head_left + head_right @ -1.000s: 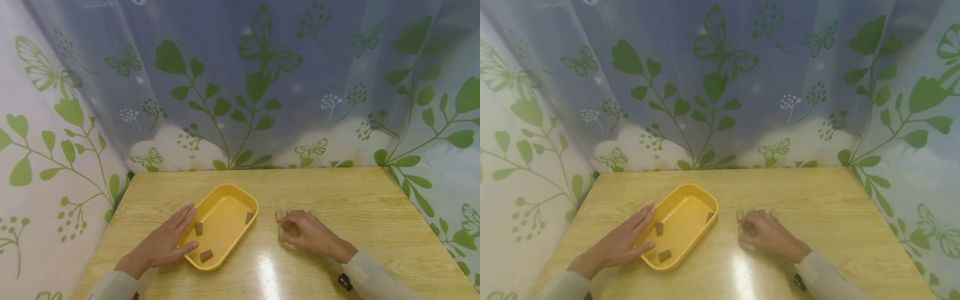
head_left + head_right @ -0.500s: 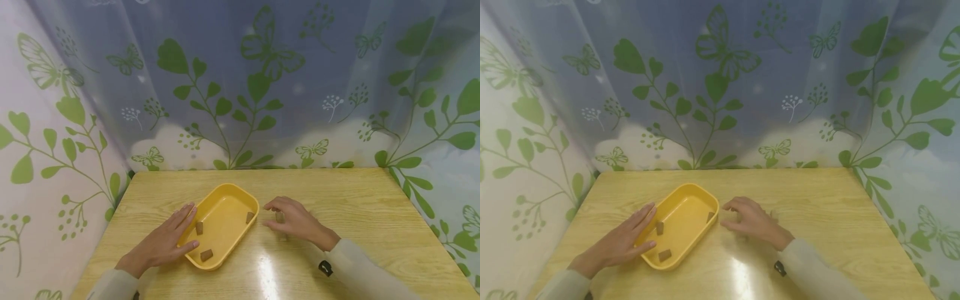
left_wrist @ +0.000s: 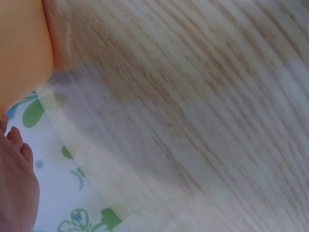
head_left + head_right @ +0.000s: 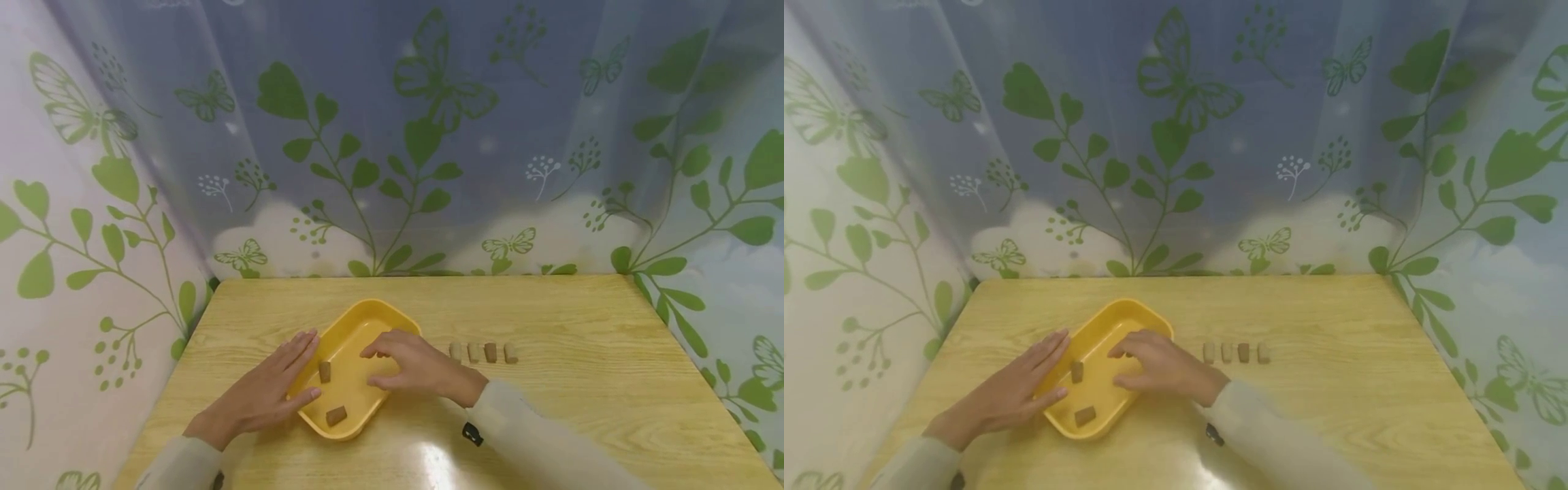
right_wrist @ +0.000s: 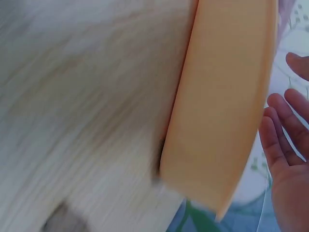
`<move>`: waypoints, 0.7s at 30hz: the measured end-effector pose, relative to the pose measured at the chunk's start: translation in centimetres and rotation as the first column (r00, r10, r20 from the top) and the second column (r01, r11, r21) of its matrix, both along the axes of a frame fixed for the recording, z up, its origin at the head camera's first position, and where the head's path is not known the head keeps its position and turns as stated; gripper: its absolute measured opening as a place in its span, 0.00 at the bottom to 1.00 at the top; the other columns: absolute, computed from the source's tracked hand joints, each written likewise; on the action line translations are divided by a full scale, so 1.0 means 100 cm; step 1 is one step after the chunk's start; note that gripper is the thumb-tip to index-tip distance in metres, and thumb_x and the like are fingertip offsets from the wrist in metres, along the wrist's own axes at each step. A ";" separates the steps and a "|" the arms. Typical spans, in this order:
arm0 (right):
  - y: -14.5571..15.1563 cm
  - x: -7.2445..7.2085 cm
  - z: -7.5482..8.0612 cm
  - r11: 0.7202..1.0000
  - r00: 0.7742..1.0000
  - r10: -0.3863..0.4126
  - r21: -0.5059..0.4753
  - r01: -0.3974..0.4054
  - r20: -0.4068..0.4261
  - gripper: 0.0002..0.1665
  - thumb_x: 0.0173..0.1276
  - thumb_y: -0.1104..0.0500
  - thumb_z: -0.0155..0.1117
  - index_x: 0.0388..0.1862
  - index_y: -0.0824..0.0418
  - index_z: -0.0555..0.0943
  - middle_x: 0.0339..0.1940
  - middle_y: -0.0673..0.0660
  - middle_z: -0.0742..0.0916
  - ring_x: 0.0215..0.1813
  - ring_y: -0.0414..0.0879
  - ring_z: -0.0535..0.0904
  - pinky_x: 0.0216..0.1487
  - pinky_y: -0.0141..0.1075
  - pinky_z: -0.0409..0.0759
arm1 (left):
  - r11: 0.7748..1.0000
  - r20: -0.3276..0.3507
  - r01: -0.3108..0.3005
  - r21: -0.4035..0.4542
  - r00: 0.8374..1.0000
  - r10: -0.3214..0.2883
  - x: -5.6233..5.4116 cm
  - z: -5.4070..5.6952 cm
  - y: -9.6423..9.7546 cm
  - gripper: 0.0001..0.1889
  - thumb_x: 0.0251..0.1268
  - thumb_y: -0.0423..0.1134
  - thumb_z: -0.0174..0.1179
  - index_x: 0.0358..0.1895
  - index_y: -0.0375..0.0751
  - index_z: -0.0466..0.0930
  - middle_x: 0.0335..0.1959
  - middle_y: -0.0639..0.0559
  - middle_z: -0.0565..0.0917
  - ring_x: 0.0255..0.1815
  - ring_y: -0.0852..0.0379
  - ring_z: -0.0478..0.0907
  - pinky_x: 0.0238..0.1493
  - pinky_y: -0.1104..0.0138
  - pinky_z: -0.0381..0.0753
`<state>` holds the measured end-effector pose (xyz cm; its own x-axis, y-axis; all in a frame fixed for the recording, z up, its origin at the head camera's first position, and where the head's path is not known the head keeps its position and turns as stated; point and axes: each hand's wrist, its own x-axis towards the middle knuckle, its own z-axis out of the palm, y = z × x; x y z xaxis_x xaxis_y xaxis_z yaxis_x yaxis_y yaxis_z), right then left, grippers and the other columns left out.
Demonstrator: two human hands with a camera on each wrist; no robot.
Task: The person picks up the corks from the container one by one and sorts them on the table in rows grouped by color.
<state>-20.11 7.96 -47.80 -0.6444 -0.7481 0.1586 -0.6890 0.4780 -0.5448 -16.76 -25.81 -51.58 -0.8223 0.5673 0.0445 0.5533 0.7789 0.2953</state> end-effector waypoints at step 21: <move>-0.067 -0.003 -0.020 0.945 0.964 0.248 0.194 -0.262 0.092 0.20 0.76 0.42 0.75 0.55 0.53 0.91 0.51 0.45 0.91 0.50 0.32 0.85 0.55 0.21 0.81 | 1.000 -0.008 0.014 0.017 1.000 -0.014 0.000 -0.001 -0.004 0.38 0.91 0.55 0.47 0.91 0.42 0.48 0.92 0.46 0.51 0.92 0.43 0.50 0.91 0.68 0.31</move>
<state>-20.36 1.21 -49.76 -0.4317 -0.9006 -0.0495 -0.7681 0.3959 -0.5032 -16.74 -26.23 -51.64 -0.8140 0.5777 0.0610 0.5664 0.7660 0.3041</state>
